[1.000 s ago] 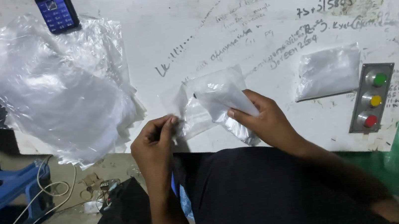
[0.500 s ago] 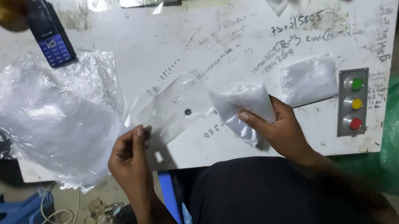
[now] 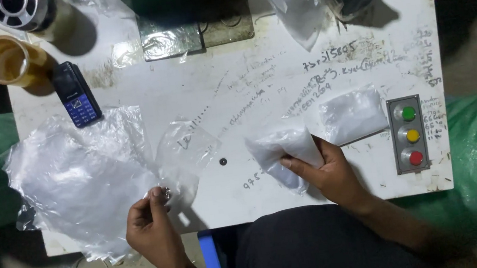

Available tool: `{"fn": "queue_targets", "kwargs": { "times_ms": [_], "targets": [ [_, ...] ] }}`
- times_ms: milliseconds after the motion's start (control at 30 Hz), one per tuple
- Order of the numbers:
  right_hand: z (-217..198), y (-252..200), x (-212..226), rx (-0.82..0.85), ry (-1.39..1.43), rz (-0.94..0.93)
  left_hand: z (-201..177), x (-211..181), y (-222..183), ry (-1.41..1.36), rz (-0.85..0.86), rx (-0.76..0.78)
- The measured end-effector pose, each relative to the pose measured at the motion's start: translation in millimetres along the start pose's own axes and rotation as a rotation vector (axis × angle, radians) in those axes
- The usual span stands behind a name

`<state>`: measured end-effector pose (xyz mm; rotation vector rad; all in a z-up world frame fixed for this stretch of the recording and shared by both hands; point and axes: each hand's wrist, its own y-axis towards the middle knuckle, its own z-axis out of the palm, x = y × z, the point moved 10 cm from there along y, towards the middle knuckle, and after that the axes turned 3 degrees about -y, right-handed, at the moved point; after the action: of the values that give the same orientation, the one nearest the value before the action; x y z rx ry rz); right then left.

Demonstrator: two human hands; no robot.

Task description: Folding small white garments and placing them into individual plastic bags at a factory workstation.

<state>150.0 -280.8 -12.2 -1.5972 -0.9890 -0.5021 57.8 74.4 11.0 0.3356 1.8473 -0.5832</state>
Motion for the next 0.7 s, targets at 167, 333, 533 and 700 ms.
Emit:
{"fn": "queue_targets", "kwargs": {
  "times_ms": [167, 333, 533, 700],
  "targets": [
    [6.7, 0.3, 0.0, 0.04, 0.011, -0.095, -13.3, -0.7, -7.2, 0.117, -0.016, -0.114],
    [9.5, -4.5, 11.2, 0.057, 0.006, -0.216, -12.0, 11.5, -4.1, 0.006, 0.02, 0.013],
    [32.3, -4.5, 16.9, 0.129, 0.036, -0.396, -21.5, 17.2, -8.2, 0.023, 0.064, 0.06],
    [57.4, -13.9, 25.4, 0.207, 0.026, -0.433, -35.2, 37.1, -9.6, -0.01, 0.041, 0.042]
  ]
}}
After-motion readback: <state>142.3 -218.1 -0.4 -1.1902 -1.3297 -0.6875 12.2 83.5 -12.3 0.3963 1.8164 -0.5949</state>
